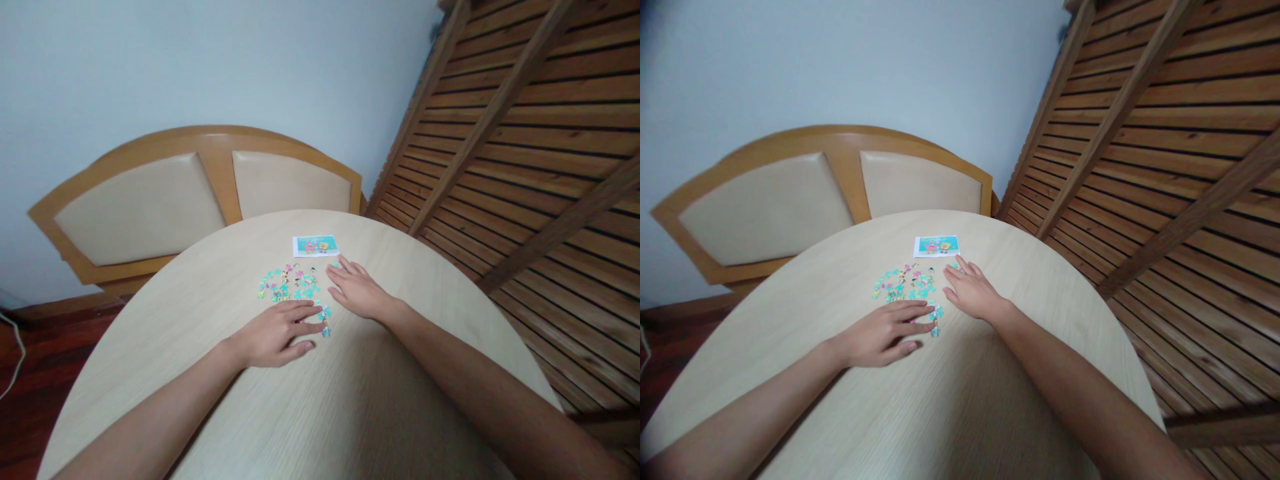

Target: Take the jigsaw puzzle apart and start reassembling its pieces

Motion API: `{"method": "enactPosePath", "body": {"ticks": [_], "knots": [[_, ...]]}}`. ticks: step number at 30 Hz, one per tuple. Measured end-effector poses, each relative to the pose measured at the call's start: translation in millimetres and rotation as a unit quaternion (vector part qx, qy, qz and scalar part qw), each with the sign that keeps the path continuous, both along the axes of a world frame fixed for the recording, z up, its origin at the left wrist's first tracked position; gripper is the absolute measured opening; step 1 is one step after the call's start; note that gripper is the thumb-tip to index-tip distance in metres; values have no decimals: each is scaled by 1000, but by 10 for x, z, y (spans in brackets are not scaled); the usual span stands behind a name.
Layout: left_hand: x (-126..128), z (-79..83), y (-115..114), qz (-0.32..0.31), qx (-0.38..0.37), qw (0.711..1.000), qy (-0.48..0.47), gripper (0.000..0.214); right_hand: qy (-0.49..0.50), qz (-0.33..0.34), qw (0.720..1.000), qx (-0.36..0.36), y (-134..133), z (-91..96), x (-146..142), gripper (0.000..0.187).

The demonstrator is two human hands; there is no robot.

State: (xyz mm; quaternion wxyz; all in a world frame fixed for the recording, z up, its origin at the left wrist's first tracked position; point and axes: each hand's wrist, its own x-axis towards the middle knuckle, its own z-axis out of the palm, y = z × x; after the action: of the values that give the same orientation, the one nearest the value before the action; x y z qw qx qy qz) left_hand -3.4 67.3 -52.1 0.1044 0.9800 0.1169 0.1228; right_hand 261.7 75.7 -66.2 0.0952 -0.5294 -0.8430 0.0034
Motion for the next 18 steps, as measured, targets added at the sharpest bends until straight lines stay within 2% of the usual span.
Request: {"method": "enactPosePath", "body": {"ticks": [3, 8, 13, 18], "knots": [[-4, -14, 1, -1, 0, 1000, -6, 40, -3, 0, 1000, 19, -32, 38, -26, 44], [-2, -12, -4, 4, -1, 1000, -1, 41, -30, 45, 998, 34, -276, 152, -74, 34], [-2, 4, -10, 9, 3, 1000, 13, 42, -26, 59, 998, -15, -557, 217, -10, 30], [0, -10, -13, 13, 7, 1000, 11, 42, 46, 131, 985, -97, -705, 291, 89, 22]]}}
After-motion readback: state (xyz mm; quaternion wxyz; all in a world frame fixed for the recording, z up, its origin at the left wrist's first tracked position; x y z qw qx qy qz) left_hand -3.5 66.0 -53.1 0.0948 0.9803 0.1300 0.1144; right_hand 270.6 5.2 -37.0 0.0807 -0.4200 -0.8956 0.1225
